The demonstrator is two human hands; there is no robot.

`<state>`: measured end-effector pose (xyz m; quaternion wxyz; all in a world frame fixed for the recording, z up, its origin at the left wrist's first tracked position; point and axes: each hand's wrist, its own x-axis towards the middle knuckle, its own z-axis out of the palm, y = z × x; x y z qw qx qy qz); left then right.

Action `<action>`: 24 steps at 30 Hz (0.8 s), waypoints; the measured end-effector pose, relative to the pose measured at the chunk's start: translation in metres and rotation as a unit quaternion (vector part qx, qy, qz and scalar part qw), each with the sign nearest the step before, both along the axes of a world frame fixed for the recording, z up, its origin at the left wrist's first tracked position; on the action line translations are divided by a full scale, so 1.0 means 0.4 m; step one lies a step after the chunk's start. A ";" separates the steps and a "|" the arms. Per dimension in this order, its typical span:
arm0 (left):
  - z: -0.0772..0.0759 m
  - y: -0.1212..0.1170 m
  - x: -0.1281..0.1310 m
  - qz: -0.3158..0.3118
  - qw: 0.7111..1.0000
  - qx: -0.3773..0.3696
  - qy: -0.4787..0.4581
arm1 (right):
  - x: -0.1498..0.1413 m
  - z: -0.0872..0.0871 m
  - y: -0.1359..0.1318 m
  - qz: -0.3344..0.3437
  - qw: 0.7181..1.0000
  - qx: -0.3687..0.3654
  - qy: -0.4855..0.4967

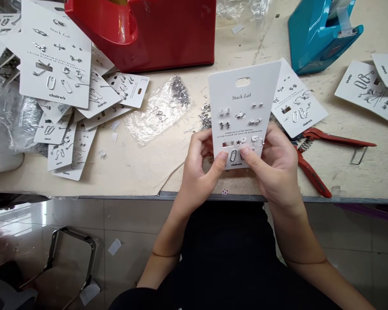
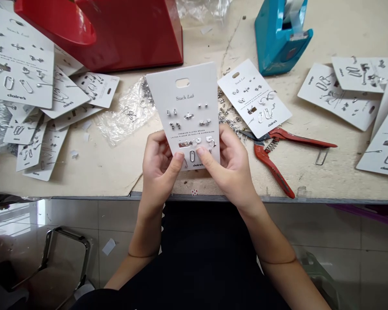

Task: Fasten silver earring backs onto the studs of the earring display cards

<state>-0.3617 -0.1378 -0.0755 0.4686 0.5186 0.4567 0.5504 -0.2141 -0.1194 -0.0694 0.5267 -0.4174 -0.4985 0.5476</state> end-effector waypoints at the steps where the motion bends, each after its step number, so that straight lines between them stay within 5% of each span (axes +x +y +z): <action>1: 0.000 0.000 0.000 -0.004 1.000 -0.012 0.002 | 0.000 0.001 0.000 0.001 1.000 0.003 -0.006; 6: 0.004 -0.001 0.000 -0.016 0.999 -0.043 -0.007 | -0.002 0.008 0.001 0.004 0.999 0.018 -0.031; 14: 0.000 0.000 0.001 0.029 0.997 0.019 0.063 | -0.001 0.006 -0.003 0.000 0.999 0.023 -0.045; 21: -0.003 0.007 -0.005 0.055 0.967 0.202 0.142 | -0.005 0.008 -0.009 -0.037 0.986 0.147 -0.069; 24: 0.021 0.000 0.003 0.082 0.958 0.212 0.175 | -0.005 0.027 -0.013 -0.080 0.966 0.207 -0.130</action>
